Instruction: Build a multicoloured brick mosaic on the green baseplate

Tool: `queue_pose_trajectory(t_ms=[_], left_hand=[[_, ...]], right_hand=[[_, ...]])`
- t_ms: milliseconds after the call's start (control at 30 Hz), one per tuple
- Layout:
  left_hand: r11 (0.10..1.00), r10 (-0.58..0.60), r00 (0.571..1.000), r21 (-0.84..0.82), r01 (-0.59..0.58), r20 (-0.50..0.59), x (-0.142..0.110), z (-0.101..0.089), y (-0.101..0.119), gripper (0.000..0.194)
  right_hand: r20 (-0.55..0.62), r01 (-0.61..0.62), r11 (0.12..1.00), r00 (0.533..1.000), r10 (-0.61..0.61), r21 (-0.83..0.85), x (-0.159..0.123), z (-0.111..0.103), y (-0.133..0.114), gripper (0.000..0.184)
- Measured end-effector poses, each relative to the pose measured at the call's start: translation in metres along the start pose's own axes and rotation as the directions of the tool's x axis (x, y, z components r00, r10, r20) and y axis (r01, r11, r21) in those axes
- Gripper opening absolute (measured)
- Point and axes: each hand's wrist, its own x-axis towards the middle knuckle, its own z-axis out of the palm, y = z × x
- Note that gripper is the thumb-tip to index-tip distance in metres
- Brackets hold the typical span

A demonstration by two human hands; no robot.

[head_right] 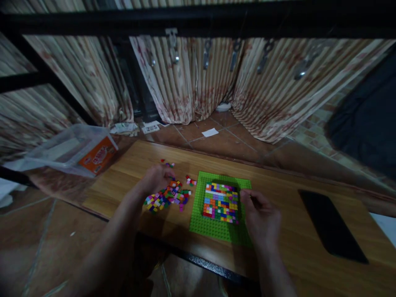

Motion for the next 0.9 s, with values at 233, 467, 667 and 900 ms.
queue_pose_trajectory(t_ms=[233, 467, 667, 900], left_hand=[[0.984, 0.097, 0.993, -0.157, -0.085, 0.069, -0.007, -0.006, 0.002, 0.032], [0.895, 0.298, 0.935, -0.397, -0.204, 0.191, -0.014, -0.005, 0.018, 0.021], [0.925, 0.374, 0.847, -0.223, -0.308, 0.379, -0.03, -0.005, 0.041, 0.02], [0.928, 0.358, 0.833, -0.065, -0.366, 0.421, -0.035, -0.001, 0.042, 0.025]], right_hand=[[0.002, -0.001, 0.999, 1.0, 0.001, -0.044, -0.002, -0.001, -0.005, 0.028], [0.018, 0.037, 0.999, 0.999, -0.037, -0.02, 0.0, 0.0, 0.001, 0.027], [0.019, 0.05, 0.998, 0.999, -0.049, -0.04, 0.001, 0.001, 0.002, 0.028], [0.039, 0.049, 0.998, 0.998, -0.048, -0.024, 0.002, 0.002, 0.002, 0.026]])
